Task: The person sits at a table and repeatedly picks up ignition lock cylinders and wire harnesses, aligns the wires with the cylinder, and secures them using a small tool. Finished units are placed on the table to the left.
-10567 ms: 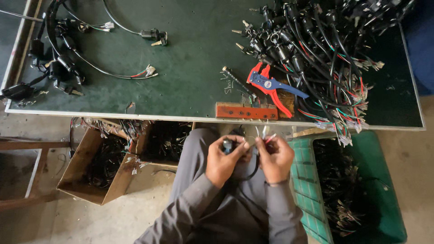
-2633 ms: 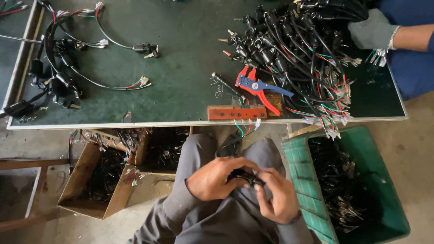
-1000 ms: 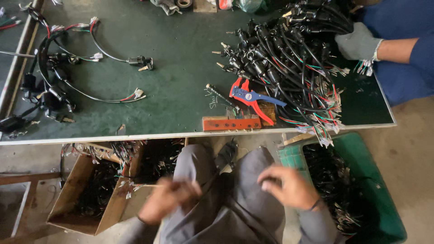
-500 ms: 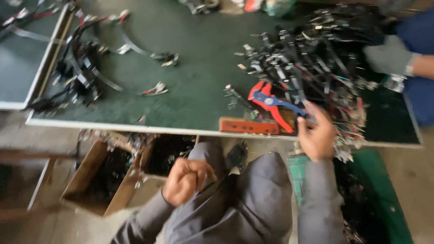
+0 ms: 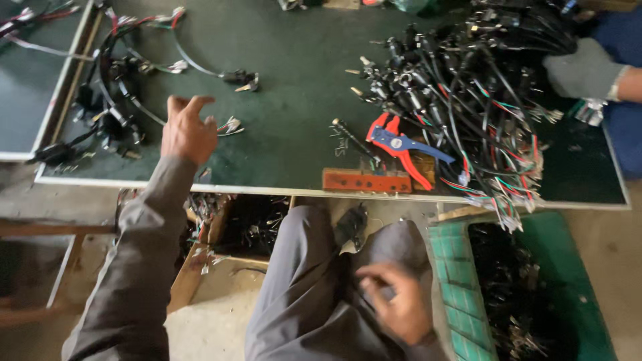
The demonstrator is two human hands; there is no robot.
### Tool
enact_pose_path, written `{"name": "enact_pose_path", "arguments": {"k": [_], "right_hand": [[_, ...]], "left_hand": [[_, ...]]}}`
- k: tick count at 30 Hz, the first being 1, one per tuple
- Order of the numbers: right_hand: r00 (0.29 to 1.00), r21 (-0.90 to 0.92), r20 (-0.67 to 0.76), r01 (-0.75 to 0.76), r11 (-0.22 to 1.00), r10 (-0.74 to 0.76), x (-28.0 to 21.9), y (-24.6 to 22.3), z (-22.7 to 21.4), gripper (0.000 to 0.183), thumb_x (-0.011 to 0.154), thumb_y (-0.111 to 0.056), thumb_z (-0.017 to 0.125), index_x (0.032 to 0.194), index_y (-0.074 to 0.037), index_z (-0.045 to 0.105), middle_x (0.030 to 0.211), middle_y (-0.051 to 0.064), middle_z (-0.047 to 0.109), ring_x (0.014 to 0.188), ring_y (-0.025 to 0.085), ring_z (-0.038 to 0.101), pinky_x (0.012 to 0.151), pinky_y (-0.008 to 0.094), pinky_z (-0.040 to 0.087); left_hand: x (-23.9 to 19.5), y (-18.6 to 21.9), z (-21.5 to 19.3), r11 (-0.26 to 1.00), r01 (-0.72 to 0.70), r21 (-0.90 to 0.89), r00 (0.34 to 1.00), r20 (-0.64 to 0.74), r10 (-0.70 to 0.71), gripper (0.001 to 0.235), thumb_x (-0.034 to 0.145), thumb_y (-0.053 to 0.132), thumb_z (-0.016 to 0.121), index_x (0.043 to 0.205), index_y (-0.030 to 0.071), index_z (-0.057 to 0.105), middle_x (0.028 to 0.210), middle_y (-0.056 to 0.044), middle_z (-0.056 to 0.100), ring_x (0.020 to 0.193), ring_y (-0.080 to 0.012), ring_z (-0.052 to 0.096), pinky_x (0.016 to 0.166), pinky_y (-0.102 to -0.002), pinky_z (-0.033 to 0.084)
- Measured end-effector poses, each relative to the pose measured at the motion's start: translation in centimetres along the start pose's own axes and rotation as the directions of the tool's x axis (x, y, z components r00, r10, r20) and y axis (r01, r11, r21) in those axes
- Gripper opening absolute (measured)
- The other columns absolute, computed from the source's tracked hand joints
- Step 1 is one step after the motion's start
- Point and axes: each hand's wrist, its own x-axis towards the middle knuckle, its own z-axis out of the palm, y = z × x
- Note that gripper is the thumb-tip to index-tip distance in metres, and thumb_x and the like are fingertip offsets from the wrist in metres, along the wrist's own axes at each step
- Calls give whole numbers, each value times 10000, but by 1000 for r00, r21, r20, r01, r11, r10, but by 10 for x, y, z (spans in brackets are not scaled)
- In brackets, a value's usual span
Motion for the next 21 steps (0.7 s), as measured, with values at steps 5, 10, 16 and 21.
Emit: {"name": "enact_pose_path", "arguments": {"k": [5,10,16,21], "right_hand": [[955,134,291,-91,987,49,-20,-19,37,123,878,-94,720,987,-67,771,947,70,762,837,171,754,757,290,588],[939,173,315,85,981,-137,-25,-15,30,123,885,-52,728,1004,-30,752,978,97,746,921,200,730,798,307,565],[990,134,135,-69,989,50,-19,-2,5,102,877,-56,707,955,-34,769,943,75,777,854,175,757,741,286,581],[998,97,58,31,995,-36,-13,13,-7,143,897,-70,723,1024,-27,771,986,63,788,880,152,765,761,274,591]], "left_hand": [[55,14,44,996,89,4,991,100,-89,588,1010,427,631,1548,262,459,1185,-249,597,1031,-456,625,872,-531,495],[80,12,71,972,185,146,962,176,-210,525,1032,624,529,1360,214,551,1190,-187,672,1158,-412,622,951,-530,472],[67,0,76,973,147,-179,972,-154,-175,346,901,245,712,1090,87,469,1002,-126,638,871,-345,683,720,-474,534],[-23,47,70,416,-38,-909,979,-116,-165,208,1043,40,505,1182,116,370,1011,-50,562,668,-165,602,566,-325,553]]}}
